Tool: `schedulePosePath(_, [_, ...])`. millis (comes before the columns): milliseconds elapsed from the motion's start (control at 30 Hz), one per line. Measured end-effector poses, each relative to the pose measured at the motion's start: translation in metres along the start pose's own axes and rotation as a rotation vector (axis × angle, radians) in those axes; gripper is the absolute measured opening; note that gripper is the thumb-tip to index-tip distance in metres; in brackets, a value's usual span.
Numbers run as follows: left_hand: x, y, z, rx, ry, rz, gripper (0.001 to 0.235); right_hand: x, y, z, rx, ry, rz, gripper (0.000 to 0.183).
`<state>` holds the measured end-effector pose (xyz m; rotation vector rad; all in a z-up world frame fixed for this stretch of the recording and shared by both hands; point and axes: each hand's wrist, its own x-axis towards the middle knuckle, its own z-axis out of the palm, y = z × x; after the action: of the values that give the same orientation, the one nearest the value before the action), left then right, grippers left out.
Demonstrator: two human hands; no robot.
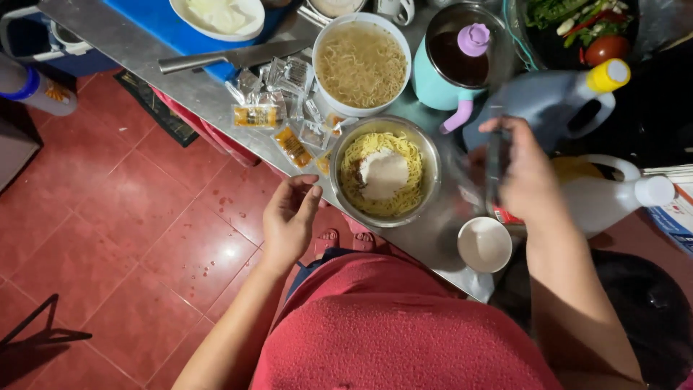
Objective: The person uses scissors to open multiple seasoning packets and adds the contents to a bowl of noodles.
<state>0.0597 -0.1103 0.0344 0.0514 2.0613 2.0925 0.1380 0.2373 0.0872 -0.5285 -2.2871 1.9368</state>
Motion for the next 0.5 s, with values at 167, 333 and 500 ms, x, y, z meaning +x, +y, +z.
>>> schedulePosePath(167, [0.000,-0.007,-0.002,0.031,-0.014,-0.001,0.017,-0.010,-0.023,0.028,-0.405,0.048,-0.084,0.077])
schedulePosePath(333, [-0.001,0.012,0.012,0.050,-0.071,-0.007,0.018,0.007,0.002,0.041,-0.175,-0.041,-0.084,0.078])
schedulePosePath(500, [0.020,0.033,0.033,0.180,-0.440,0.277,0.046,0.003,-0.024,0.077,-0.007,-0.244,-0.042,0.082])
